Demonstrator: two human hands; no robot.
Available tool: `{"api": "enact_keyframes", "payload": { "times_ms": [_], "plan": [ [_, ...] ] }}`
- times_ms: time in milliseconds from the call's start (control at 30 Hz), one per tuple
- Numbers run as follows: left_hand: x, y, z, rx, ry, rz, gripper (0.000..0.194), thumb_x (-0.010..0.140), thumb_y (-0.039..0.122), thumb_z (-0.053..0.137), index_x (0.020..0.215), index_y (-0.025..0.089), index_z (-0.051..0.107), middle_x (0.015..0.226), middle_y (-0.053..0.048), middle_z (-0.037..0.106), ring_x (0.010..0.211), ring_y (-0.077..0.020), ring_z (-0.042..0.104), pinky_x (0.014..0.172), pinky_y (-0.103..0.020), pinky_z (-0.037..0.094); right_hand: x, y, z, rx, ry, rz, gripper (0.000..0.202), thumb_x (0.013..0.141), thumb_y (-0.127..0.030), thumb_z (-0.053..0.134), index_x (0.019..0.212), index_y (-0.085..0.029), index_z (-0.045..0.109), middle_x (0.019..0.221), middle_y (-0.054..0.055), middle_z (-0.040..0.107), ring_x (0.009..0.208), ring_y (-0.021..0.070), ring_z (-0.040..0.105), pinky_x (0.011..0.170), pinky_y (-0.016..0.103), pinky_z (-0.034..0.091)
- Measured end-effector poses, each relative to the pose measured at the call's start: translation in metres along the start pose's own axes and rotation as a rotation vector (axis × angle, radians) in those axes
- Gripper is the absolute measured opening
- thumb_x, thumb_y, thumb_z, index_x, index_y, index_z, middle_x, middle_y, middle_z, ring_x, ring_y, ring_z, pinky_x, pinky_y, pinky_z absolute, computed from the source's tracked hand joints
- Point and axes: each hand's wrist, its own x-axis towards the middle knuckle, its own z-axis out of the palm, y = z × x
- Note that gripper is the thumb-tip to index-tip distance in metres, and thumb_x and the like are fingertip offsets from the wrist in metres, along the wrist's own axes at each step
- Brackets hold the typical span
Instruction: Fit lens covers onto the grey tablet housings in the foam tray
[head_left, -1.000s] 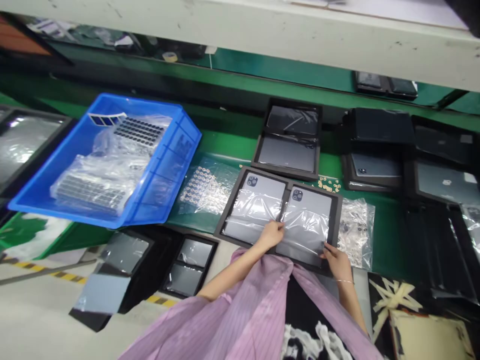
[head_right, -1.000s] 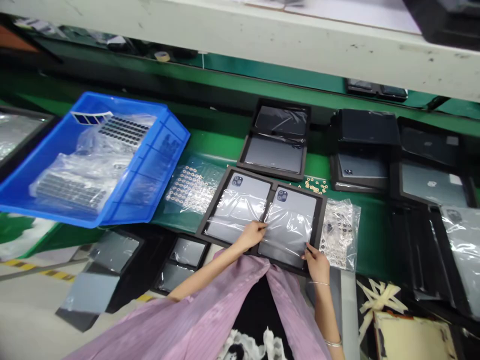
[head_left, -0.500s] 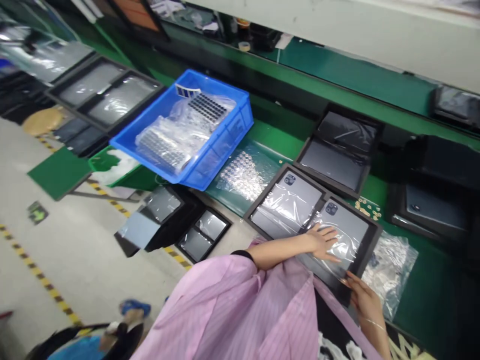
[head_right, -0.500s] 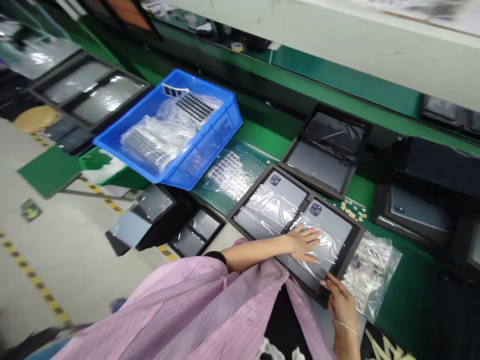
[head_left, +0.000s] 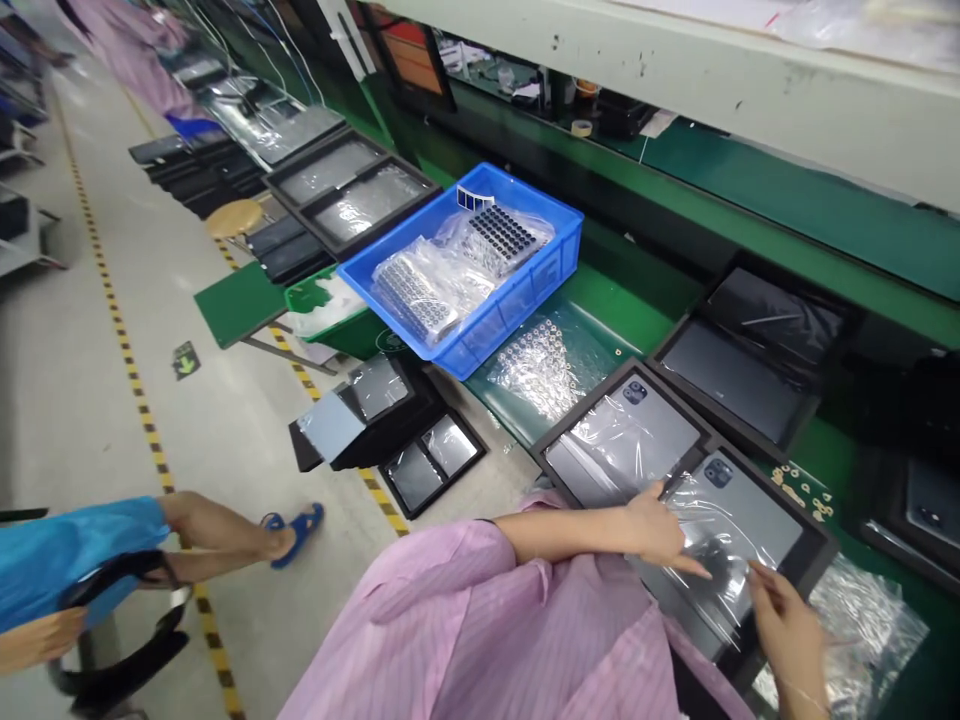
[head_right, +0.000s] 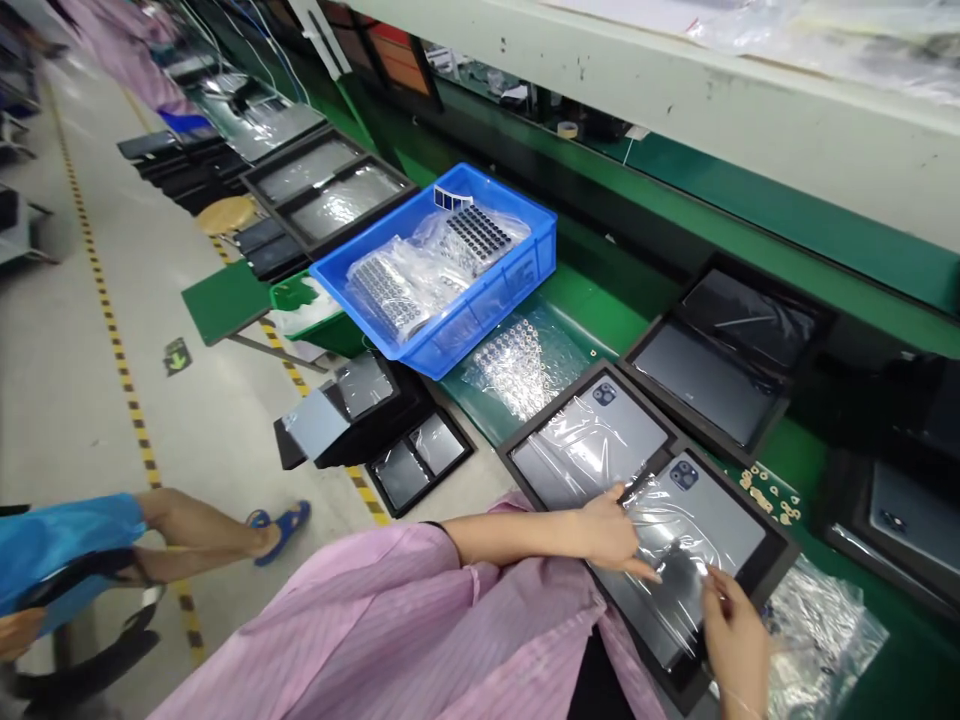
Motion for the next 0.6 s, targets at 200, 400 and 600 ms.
{"api": "enact_keyframes", "payload": {
  "times_ms": [200,400,600],
  "plan": [
    [-0.072,-0.050,-0.051,-0.023,0.421,-0.241,0.028,0.090,0.026,0.039,0.083,0.019,0.065,0.083,-0.006,0.070,0.083,-0.0196,0.062,0.102,-0.042,0.035,0.041,-0.007,0.049,0.226,-0.200,-0.103,0.031,0.052,-0.038,0.052,0.077,-0.021,0.062,0.076,0.007,0.067,0.074,0.0268,0.064,0.077,0.045,0.051],
    [-0.142,-0.148,-0.055,-0.088,0.664,-0.784,0.024,0.088,0.014,0.037,0.089,0.014,0.061,0.087,-0.013,0.067,0.087,-0.0241,0.061,0.081,-0.038,0.046,0.030,-0.017,0.051,0.695,-0.117,0.124,0.049,0.051,-0.043,0.075,0.089,-0.016,0.061,0.087,0.008,0.069,0.082,0.0257,0.066,0.075,0.038,0.054],
    [-0.146,-0.185,-0.051,-0.199,0.674,-0.805,0.022,0.089,0.020,0.041,0.093,0.015,0.063,0.085,-0.009,0.067,0.086,-0.0217,0.063,0.079,-0.033,0.048,0.017,-0.078,0.062,0.695,0.020,0.147,0.052,0.061,-0.061,0.071,0.077,-0.013,0.063,0.050,-0.002,0.054,0.041,0.0084,0.043,0.038,0.021,0.034]
  ]
}}
